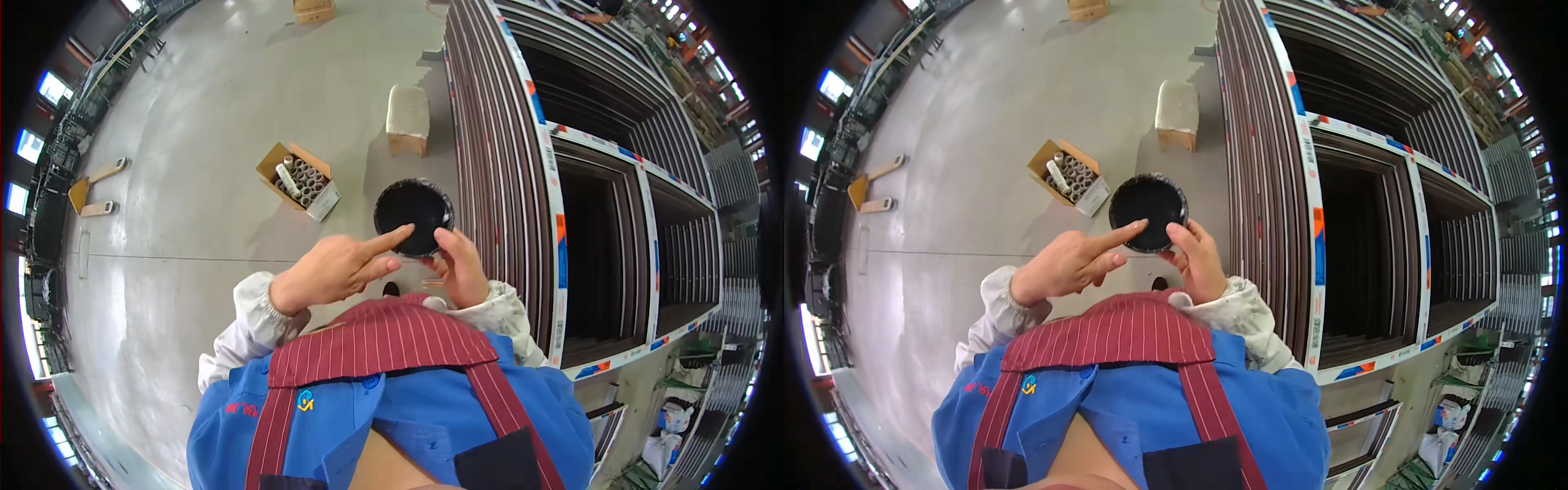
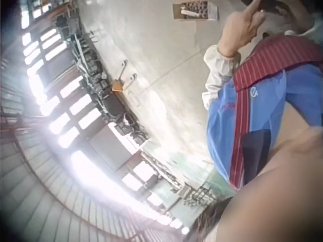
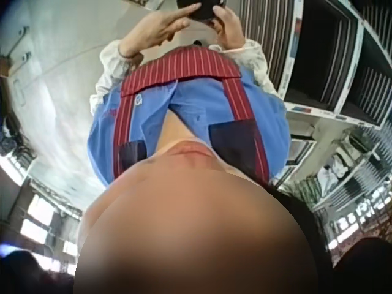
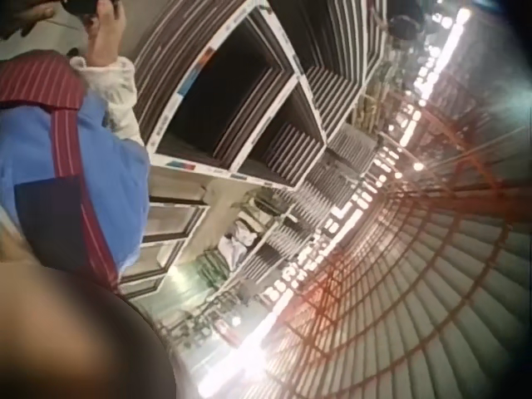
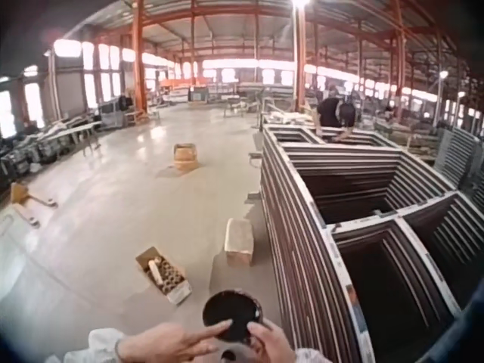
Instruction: Apply sealant or markers to the corners of stacked window frames using a small container and finger/applicator.
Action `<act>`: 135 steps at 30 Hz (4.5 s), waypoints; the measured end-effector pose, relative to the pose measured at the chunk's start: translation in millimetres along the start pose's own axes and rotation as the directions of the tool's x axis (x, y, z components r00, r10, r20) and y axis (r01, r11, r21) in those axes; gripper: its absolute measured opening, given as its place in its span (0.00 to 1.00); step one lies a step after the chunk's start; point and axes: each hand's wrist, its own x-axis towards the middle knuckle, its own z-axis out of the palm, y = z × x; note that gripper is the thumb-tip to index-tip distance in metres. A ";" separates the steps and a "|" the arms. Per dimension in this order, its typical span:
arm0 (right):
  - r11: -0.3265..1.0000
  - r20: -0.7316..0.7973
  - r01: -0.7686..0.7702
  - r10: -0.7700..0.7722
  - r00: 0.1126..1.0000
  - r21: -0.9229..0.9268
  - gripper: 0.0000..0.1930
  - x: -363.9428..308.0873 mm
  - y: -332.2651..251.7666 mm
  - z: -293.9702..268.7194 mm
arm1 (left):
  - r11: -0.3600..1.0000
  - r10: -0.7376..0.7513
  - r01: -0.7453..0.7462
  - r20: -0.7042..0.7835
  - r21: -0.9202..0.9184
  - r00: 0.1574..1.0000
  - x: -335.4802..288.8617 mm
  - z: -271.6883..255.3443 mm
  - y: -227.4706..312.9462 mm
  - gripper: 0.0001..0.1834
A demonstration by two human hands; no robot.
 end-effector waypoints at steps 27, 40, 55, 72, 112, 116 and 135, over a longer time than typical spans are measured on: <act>0.937 -0.359 0.350 -0.323 0.876 0.012 0.17 430.9 -172.8 9.0 | 0.872 0.341 -0.416 0.290 0.259 0.894 464.2 -331.5 -118.5 0.22; 0.943 -0.466 0.330 -0.276 0.841 0.036 0.19 710.2 -208.1 52.6 | 0.834 0.443 -0.519 0.336 0.184 0.831 626.8 -558.7 -228.6 0.21; 0.828 -0.585 0.529 -0.340 0.737 0.184 0.25 1004.6 -320.3 81.2 | 0.867 0.409 -0.491 0.445 0.083 0.797 868.8 -821.0 -262.8 0.20; 0.717 -0.761 0.693 -0.488 0.428 -0.070 0.21 1116.0 -562.0 -58.9 | 0.630 0.724 -0.767 0.446 -0.119 0.526 1210.6 -851.9 -141.2 0.18; 0.390 -0.956 0.883 -0.232 -0.182 -0.262 0.26 1196.5 -717.9 -231.2 | 0.871 0.454 -0.392 0.176 -0.297 0.874 1837.1 -642.7 -28.7 0.56; 0.428 -0.955 0.861 -0.228 -0.189 -0.273 0.26 1198.9 -721.2 -234.3 | 0.848 0.356 -0.333 0.023 0.411 0.934 1828.0 -641.1 -17.3 0.56; 0.422 -0.951 0.858 -0.226 -0.212 -0.291 0.27 1197.8 -723.3 -236.3 | 0.854 0.339 -0.325 0.038 0.406 0.940 1833.0 -643.2 -7.9 0.46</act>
